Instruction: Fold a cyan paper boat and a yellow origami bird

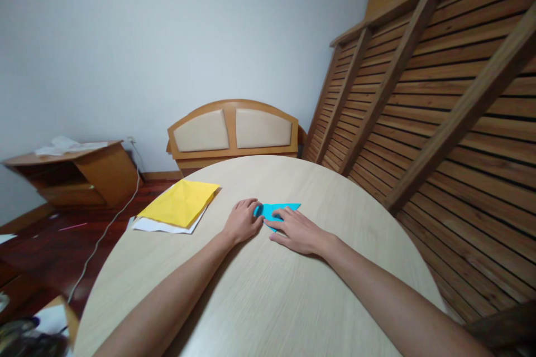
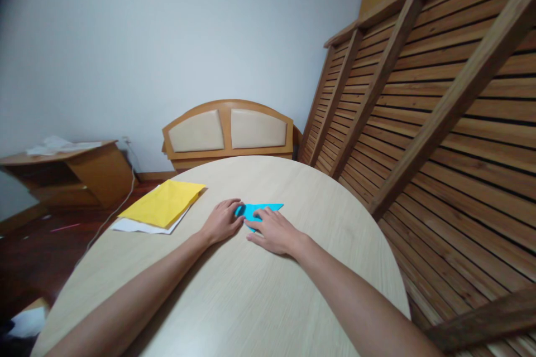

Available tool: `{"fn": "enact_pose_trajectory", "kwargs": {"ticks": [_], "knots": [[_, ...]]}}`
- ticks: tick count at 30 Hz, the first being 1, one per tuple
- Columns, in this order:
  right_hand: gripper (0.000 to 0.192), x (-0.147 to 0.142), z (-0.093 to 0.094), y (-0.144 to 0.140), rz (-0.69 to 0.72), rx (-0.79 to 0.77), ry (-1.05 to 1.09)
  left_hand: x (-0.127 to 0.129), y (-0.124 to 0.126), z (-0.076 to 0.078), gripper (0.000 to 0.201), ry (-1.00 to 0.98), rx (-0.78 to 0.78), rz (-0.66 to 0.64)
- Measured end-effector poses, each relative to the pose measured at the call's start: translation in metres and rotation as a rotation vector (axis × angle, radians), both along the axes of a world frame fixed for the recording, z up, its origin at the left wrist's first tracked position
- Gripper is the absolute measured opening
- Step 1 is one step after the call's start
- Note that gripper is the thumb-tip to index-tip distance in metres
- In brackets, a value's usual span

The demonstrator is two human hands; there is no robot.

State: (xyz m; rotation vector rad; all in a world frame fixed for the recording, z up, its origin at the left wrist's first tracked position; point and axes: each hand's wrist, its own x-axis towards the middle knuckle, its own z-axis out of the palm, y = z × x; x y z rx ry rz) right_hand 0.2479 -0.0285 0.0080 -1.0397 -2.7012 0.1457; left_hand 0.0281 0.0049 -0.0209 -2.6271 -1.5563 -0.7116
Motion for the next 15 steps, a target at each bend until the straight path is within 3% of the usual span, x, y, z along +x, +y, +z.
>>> {"fn": "enact_pose_trajectory", "kwargs": {"ticks": [11,15], "knots": [[0.026,0.015,0.013,-0.001,0.112,-0.105,0.03,-0.003,0.004,0.001,0.022,0.002,-0.015,0.034],[0.028,0.012,0.01,-0.003,0.101,-0.084,0.046,-0.003,0.002,0.004,0.023,0.003,-0.021,0.034]]}}
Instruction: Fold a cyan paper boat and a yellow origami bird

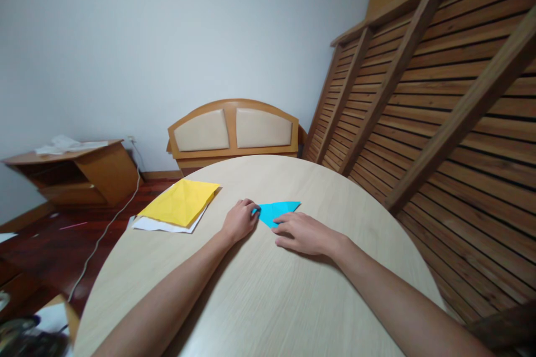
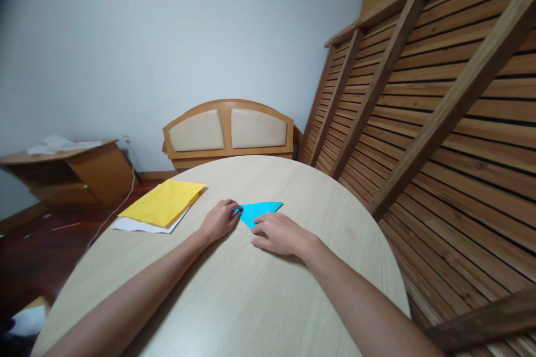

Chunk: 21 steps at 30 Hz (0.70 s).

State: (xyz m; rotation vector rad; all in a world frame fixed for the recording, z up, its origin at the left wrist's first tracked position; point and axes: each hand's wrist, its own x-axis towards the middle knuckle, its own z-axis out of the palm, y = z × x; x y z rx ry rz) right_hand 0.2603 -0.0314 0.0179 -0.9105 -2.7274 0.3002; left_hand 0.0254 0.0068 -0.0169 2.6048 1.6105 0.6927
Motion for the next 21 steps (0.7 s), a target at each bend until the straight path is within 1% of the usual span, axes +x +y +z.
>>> {"fn": "enact_pose_trajectory", "kwargs": {"ticks": [5,8,12,15,19,21], "knots": [[0.05,-0.006,-0.011,0.003,-0.078,-0.005,-0.011,-0.001,0.0,0.002,0.025,0.034,0.015,0.014],[0.058,-0.006,-0.019,0.008,-0.111,-0.051,0.0,-0.002,0.001,0.0,0.026,0.018,0.028,0.003],[0.061,-0.002,-0.026,0.015,-0.124,-0.106,0.038,-0.002,0.003,-0.004,0.029,-0.023,0.027,-0.093],[0.055,0.0,-0.026,0.018,-0.111,-0.104,0.067,-0.002,0.003,-0.003,0.03,-0.022,0.002,-0.173],[0.034,0.0,-0.019,0.021,-0.111,-0.057,0.127,0.0,-0.002,0.006,0.024,-0.004,-0.022,-0.226],[0.024,0.001,-0.016,0.022,-0.109,-0.052,0.164,0.001,-0.006,0.012,0.026,-0.026,-0.06,-0.242]]}}
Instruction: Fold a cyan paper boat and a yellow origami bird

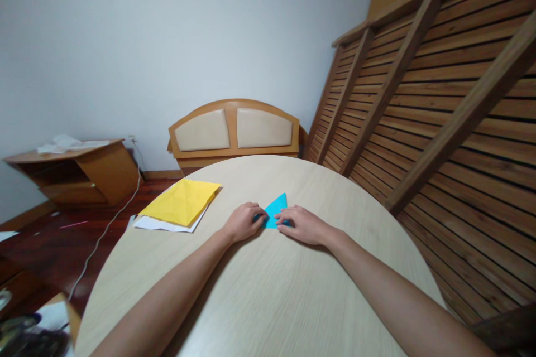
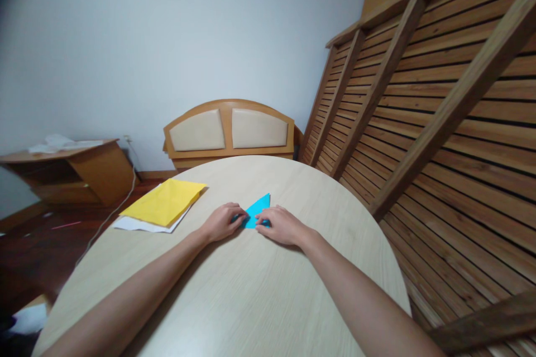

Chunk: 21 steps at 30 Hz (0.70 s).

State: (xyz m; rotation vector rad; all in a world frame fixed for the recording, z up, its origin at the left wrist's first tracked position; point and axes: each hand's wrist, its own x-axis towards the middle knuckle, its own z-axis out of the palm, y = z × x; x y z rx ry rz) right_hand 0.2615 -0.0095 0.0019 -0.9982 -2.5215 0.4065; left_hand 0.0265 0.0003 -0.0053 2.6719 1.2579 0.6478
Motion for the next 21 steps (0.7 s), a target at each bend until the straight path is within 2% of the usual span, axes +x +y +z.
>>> {"fn": "enact_pose_trajectory", "kwargs": {"ticks": [3,7,10,14,21], "knots": [[0.018,0.003,0.003,0.001,0.038,-0.049,0.047,0.002,-0.004,0.004,0.026,-0.021,-0.025,-0.066],[0.017,0.006,0.003,0.001,0.123,-0.129,0.082,0.002,-0.004,0.001,0.026,-0.02,0.036,-0.18],[0.019,0.005,0.001,0.0,0.145,-0.104,0.097,0.001,-0.002,-0.004,0.027,-0.02,0.044,-0.194],[0.039,0.003,-0.004,-0.001,0.077,-0.015,0.06,0.001,0.0,-0.007,0.03,-0.018,0.009,-0.188],[0.076,0.004,-0.015,0.006,-0.066,-0.113,-0.141,0.001,0.003,-0.009,0.03,0.001,0.02,-0.218]]}}
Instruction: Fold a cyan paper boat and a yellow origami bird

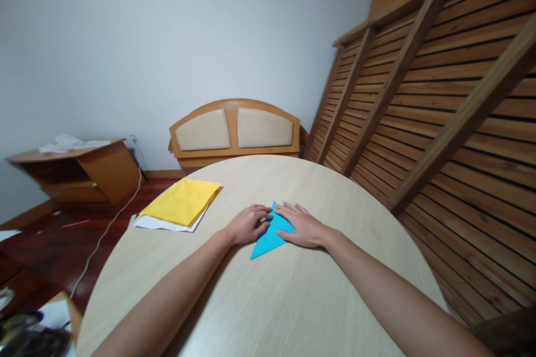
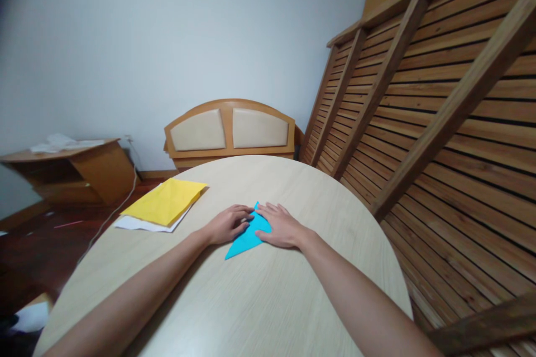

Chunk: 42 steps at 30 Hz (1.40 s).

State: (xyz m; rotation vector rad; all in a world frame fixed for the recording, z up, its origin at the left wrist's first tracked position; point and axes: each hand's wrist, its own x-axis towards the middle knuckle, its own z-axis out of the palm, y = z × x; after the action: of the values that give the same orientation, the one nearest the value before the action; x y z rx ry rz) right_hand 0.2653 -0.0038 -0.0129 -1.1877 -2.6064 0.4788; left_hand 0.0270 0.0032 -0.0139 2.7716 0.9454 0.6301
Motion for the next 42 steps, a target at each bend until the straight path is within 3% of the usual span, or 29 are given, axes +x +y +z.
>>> {"fn": "enact_pose_trajectory", "kwargs": {"ticks": [6,12,16,22,26,36,42], "knots": [[0.088,-0.002,0.001,0.005,-0.017,0.013,-0.048,-0.001,0.0,0.001,0.03,0.031,0.001,-0.063],[0.084,0.006,0.007,0.003,0.02,0.006,-0.047,-0.002,-0.003,0.004,0.034,0.092,-0.022,-0.01],[0.069,0.015,0.009,0.006,0.011,0.053,-0.05,-0.003,-0.003,0.004,0.034,0.113,0.032,0.019],[0.032,0.016,0.011,0.01,-0.15,0.255,-0.034,-0.001,-0.008,0.009,0.032,0.136,0.138,0.114],[0.025,0.01,0.015,0.006,-0.151,0.292,-0.032,0.0,-0.008,0.011,0.029,0.15,0.164,0.143],[0.05,0.007,0.009,0.001,-0.075,0.185,-0.033,-0.001,-0.005,0.01,0.031,0.196,0.136,0.27],[0.064,0.008,0.001,0.002,-0.09,0.09,-0.12,-0.002,-0.006,0.012,0.034,0.208,0.156,0.249]]}}
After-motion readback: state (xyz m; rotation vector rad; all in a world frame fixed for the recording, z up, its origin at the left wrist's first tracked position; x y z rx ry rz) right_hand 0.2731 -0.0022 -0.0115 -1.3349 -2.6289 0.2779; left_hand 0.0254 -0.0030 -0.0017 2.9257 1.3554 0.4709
